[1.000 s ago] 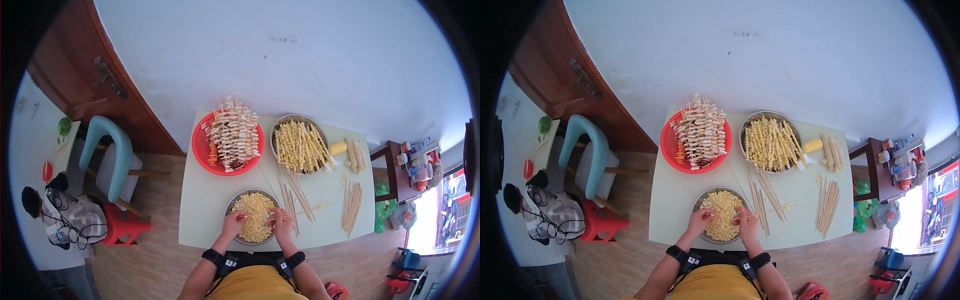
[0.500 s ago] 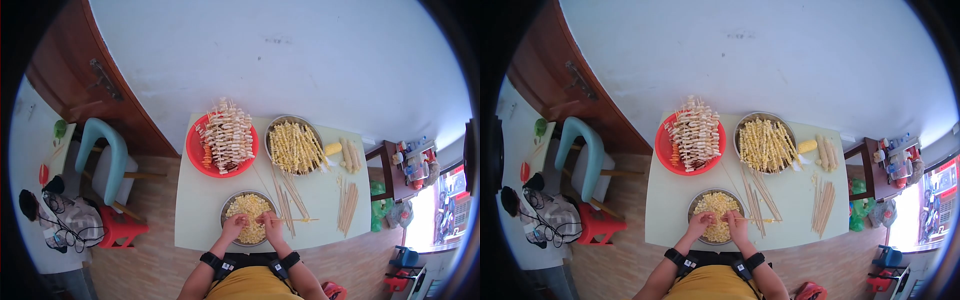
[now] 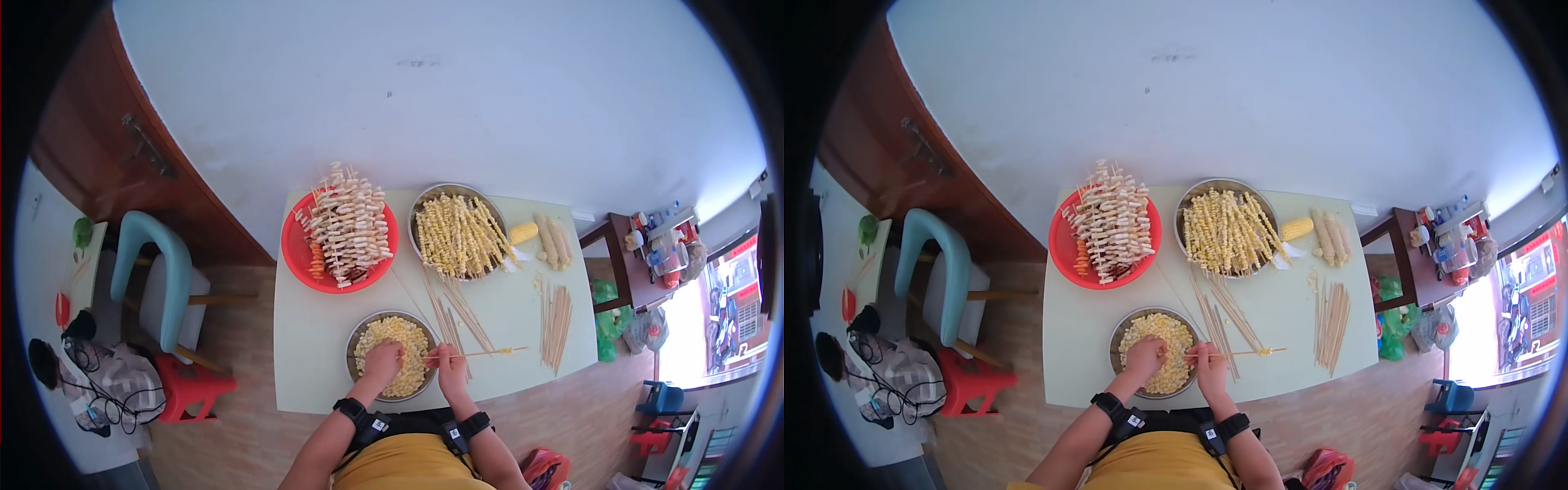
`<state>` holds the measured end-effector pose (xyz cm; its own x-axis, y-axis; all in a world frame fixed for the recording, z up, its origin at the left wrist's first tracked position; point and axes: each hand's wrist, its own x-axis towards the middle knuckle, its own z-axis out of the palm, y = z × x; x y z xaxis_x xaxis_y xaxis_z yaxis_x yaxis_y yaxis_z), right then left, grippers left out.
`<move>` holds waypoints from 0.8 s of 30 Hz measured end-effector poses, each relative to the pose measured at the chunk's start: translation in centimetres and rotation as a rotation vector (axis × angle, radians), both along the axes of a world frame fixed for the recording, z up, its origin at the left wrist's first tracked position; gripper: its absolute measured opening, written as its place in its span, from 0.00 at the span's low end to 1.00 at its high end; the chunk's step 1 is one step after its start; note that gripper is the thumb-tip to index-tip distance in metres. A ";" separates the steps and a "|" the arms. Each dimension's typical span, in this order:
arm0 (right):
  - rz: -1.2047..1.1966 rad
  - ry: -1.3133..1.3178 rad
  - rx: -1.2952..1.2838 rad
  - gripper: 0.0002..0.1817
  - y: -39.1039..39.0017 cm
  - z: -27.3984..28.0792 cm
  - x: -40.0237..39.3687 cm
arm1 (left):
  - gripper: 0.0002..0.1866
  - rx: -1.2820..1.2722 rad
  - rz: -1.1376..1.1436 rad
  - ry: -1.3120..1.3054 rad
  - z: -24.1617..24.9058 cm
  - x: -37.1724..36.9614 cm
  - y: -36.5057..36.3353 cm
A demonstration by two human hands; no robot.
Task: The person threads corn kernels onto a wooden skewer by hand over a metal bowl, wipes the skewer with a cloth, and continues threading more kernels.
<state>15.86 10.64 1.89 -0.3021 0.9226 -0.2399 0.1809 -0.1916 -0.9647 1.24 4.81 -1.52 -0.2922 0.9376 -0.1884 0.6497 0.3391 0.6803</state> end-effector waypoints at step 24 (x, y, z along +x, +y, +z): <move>0.238 0.019 0.169 0.10 -1.4 2.0 -2.4 | 0.09 0.214 0.500 -1.033 -0.2 -0.6 -3.1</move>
<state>13.46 9.28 3.91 -0.5181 0.8515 -0.0809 0.1833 0.0182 -0.9829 0.66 1.74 -1.75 -0.4377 0.8030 -0.4044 -0.4202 0.2150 0.8816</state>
